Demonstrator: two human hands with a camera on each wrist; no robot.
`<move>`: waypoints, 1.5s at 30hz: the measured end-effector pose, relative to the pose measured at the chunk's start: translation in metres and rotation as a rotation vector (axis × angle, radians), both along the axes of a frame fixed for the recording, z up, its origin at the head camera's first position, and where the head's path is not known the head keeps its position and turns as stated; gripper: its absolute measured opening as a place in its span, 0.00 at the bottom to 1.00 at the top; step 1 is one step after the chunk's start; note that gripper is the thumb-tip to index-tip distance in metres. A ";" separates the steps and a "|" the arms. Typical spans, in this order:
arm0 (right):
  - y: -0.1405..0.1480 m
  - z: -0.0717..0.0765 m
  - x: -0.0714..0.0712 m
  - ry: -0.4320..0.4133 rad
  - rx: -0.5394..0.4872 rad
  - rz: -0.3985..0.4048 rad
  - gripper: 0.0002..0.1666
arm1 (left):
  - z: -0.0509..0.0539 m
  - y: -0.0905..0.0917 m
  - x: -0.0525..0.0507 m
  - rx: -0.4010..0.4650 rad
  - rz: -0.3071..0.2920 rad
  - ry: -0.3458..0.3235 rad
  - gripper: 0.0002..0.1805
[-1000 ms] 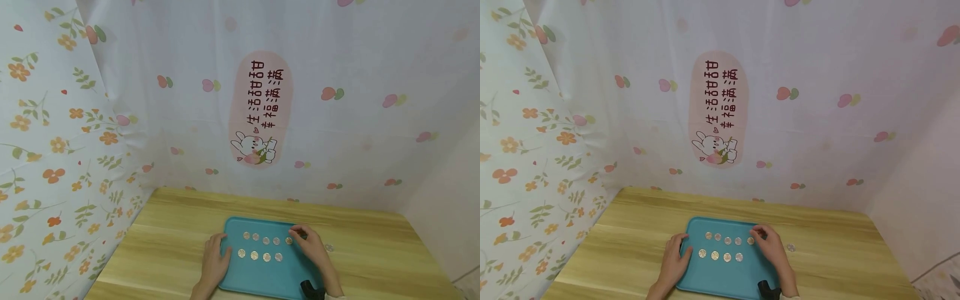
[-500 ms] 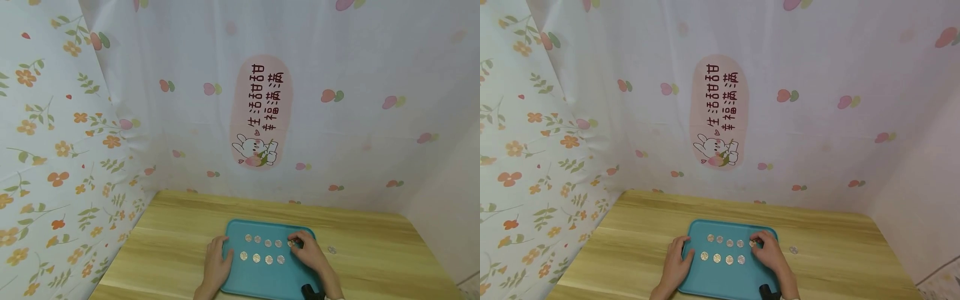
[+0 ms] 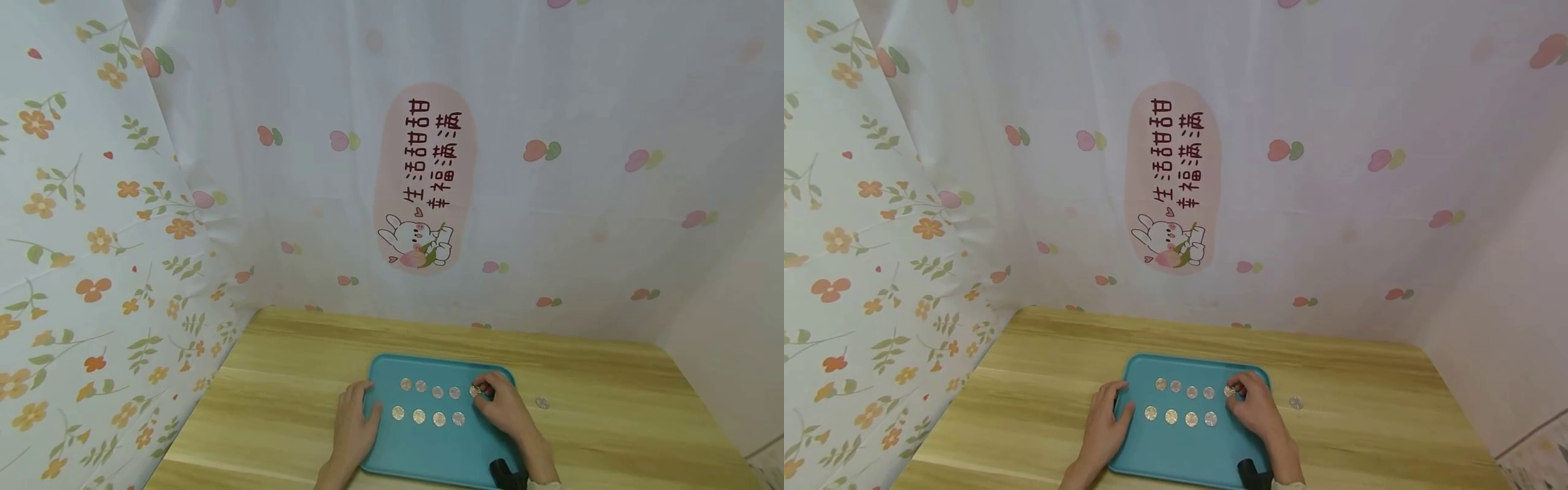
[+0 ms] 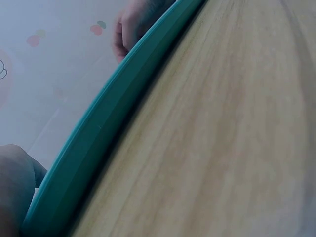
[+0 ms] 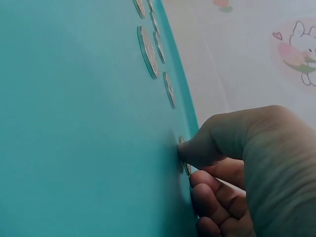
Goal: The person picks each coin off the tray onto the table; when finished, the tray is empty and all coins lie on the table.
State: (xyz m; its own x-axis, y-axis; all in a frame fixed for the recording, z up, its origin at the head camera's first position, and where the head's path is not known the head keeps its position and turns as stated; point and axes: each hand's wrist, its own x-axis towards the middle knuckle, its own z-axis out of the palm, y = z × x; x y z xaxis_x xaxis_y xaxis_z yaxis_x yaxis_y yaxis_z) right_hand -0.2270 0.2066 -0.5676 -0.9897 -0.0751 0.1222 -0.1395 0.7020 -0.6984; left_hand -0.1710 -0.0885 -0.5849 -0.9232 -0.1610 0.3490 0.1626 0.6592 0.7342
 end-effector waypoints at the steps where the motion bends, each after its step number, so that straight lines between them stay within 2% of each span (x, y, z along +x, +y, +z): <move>1: 0.000 0.001 0.000 -0.002 0.002 -0.003 0.09 | 0.000 0.000 0.000 0.000 0.001 0.000 0.19; 10: -0.004 0.005 0.002 -0.048 -0.033 -0.024 0.10 | 0.002 0.000 0.000 0.004 0.004 -0.020 0.19; 15: -0.003 0.002 0.003 -0.057 -0.085 -0.029 0.11 | 0.001 0.000 0.000 0.009 0.008 -0.017 0.19; 20: -0.002 -0.001 0.004 -0.039 -0.115 -0.003 0.11 | 0.000 0.000 0.000 0.018 0.004 -0.041 0.20; 25: -0.001 -0.002 0.004 -0.017 -0.100 0.026 0.13 | 0.002 0.000 0.000 0.037 -0.002 -0.080 0.20; 30: 0.000 -0.002 0.004 -0.039 -0.085 0.035 0.15 | 0.003 0.000 0.001 0.038 0.000 -0.096 0.19; 39: 0.000 -0.003 0.002 -0.018 -0.067 0.037 0.22 | 0.002 0.000 0.000 0.022 -0.009 -0.072 0.18; 45: 0.001 -0.003 0.003 -0.021 -0.051 0.048 0.21 | 0.001 0.000 -0.001 0.018 -0.007 -0.056 0.16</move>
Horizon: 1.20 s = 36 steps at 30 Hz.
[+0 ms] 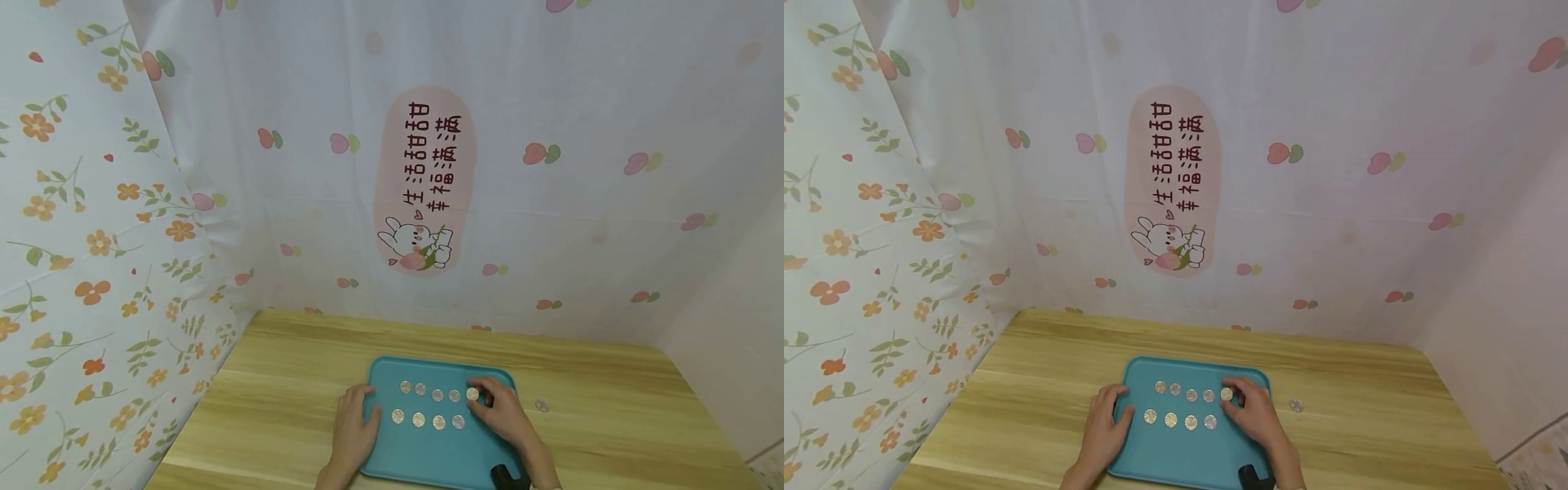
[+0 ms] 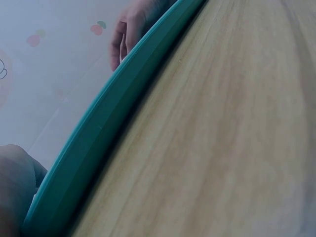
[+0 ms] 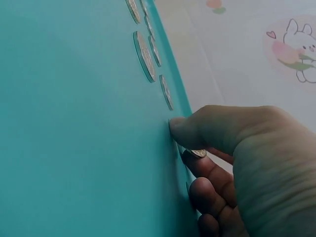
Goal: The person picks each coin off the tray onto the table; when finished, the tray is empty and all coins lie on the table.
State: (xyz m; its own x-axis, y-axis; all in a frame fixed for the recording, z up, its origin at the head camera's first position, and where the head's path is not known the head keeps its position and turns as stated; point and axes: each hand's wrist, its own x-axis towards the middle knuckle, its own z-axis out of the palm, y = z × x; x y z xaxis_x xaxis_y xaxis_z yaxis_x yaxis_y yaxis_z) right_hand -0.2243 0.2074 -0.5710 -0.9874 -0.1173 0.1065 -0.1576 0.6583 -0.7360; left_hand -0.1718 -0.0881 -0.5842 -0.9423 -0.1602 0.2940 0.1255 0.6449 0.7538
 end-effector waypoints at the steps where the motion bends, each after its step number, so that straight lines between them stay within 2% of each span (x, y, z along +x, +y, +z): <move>1: 0.000 0.000 0.000 0.002 -0.003 0.004 0.21 | 0.000 0.000 0.000 0.001 0.001 0.000 0.16; 11: 0.002 0.001 0.001 0.016 -0.044 0.024 0.19 | -0.001 0.001 -0.001 0.006 0.002 -0.010 0.17; 21: 0.000 0.003 0.001 -0.040 -0.037 -0.009 0.20 | 0.000 0.001 -0.001 0.011 0.003 -0.001 0.17; 26: 0.001 0.001 0.001 -0.015 -0.045 0.010 0.23 | 0.001 0.001 -0.001 0.009 0.003 0.009 0.18; 32: 0.001 0.000 0.001 -0.023 -0.055 0.012 0.20 | 0.002 0.001 0.001 -0.008 0.007 0.036 0.18; 36: 0.000 0.002 0.001 -0.026 -0.054 0.001 0.19 | 0.002 0.001 0.001 -0.001 0.010 0.017 0.18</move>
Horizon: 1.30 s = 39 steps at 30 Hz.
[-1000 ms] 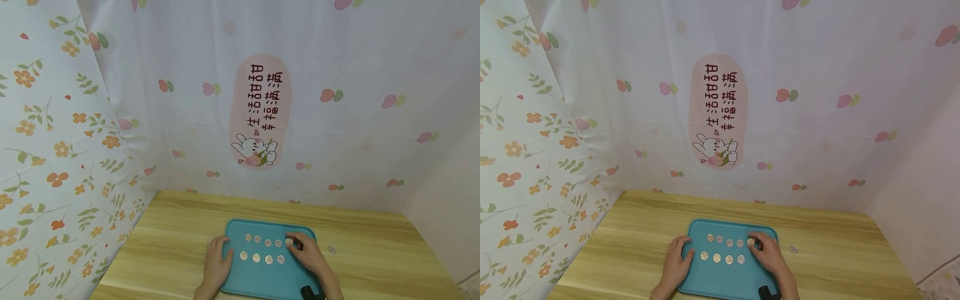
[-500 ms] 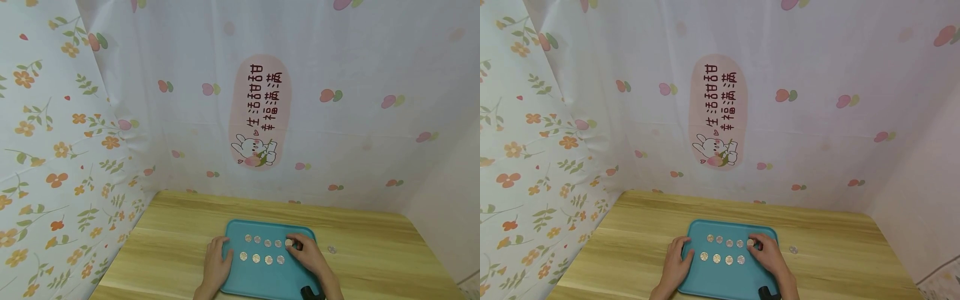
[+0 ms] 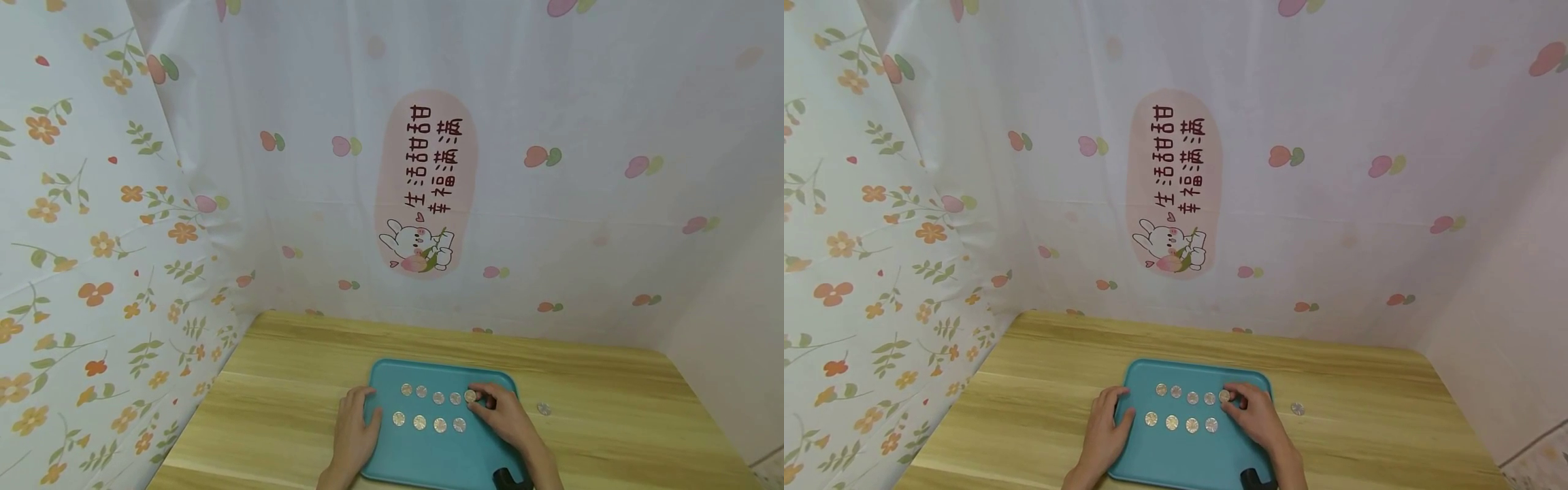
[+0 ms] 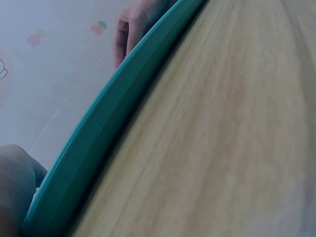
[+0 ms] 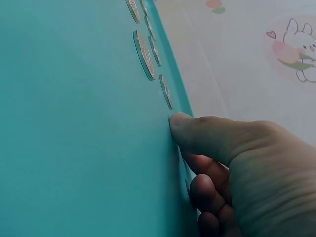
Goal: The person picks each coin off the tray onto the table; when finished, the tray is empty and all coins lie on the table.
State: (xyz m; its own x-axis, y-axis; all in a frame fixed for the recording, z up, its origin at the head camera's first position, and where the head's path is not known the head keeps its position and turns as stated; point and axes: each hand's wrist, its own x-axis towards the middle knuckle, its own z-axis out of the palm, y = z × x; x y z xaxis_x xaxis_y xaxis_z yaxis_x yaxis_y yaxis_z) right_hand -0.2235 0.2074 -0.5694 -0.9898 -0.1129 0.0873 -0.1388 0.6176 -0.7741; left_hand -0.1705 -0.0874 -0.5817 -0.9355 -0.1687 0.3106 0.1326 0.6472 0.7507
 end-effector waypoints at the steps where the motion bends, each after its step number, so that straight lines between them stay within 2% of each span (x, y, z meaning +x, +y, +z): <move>1: 0.000 0.000 0.000 -0.001 -0.001 -0.002 0.19 | 0.000 0.000 0.000 0.003 0.000 -0.004 0.18; 10: -0.001 0.000 -0.001 -0.012 0.007 0.001 0.14 | -0.001 0.000 -0.001 0.014 -0.003 -0.041 0.18; 18: -0.002 -0.002 0.000 0.029 -0.003 -0.011 0.11 | -0.001 -0.001 -0.001 -0.004 0.003 -0.007 0.19; 24: -0.001 -0.004 0.000 0.071 -0.014 0.009 0.15 | -0.001 -0.001 -0.001 -0.007 0.003 -0.010 0.18; 32: 0.001 -0.003 -0.002 0.033 0.002 0.041 0.16 | 0.001 -0.001 -0.001 -0.004 -0.001 -0.012 0.17; 39: 0.001 -0.003 -0.002 0.006 -0.011 0.011 0.17 | -0.001 0.000 -0.002 -0.013 0.006 -0.006 0.17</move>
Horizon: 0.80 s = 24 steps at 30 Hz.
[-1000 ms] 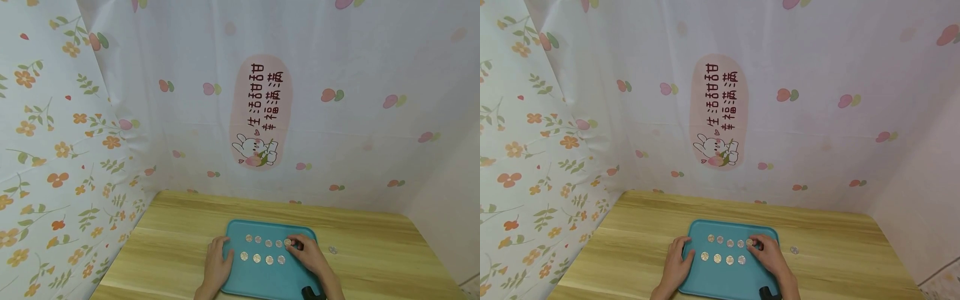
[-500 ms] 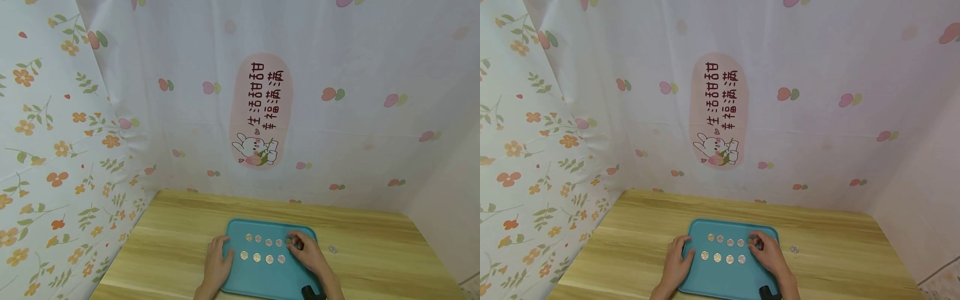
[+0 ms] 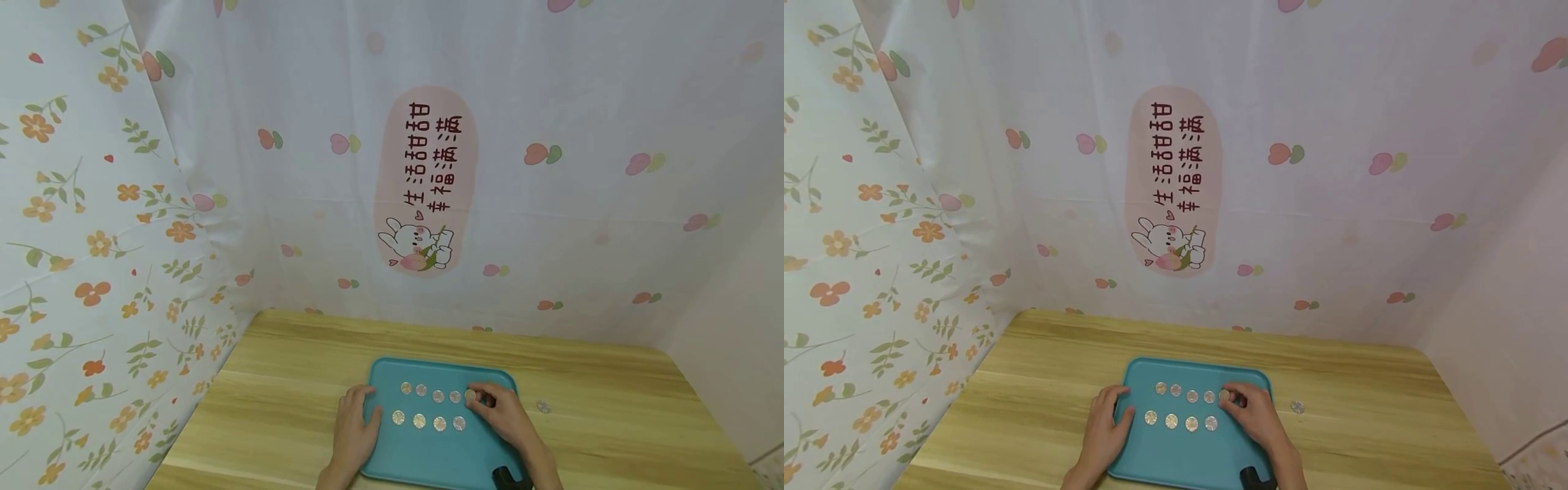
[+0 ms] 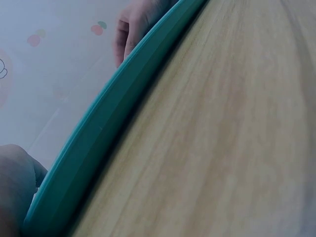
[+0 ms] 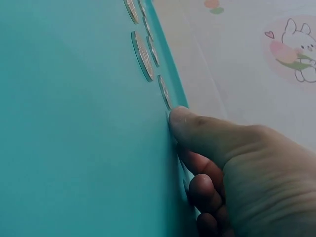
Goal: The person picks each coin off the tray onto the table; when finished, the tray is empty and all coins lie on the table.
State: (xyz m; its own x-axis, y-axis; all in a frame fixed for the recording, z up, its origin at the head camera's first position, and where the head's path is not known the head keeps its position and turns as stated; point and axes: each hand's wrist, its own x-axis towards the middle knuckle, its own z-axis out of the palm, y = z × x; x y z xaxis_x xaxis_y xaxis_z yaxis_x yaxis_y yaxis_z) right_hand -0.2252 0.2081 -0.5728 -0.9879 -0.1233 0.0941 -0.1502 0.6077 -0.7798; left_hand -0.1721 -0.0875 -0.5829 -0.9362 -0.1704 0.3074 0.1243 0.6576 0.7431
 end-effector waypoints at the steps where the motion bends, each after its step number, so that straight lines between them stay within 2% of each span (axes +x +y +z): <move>1: 0.000 0.000 0.000 -0.003 -0.006 -0.006 0.17 | 0.000 0.000 0.000 0.000 0.002 -0.001 0.17; 9: -0.002 0.002 0.001 -0.052 -0.017 -0.075 0.17 | 0.000 0.000 0.000 0.016 -0.008 -0.023 0.17; 18: -0.001 0.004 0.003 0.044 -0.056 -0.101 0.15 | -0.001 0.000 0.000 0.001 0.001 0.023 0.17; 24: 0.009 0.010 0.004 0.092 -0.070 -0.129 0.17 | -0.001 0.000 -0.001 0.008 -0.009 -0.005 0.16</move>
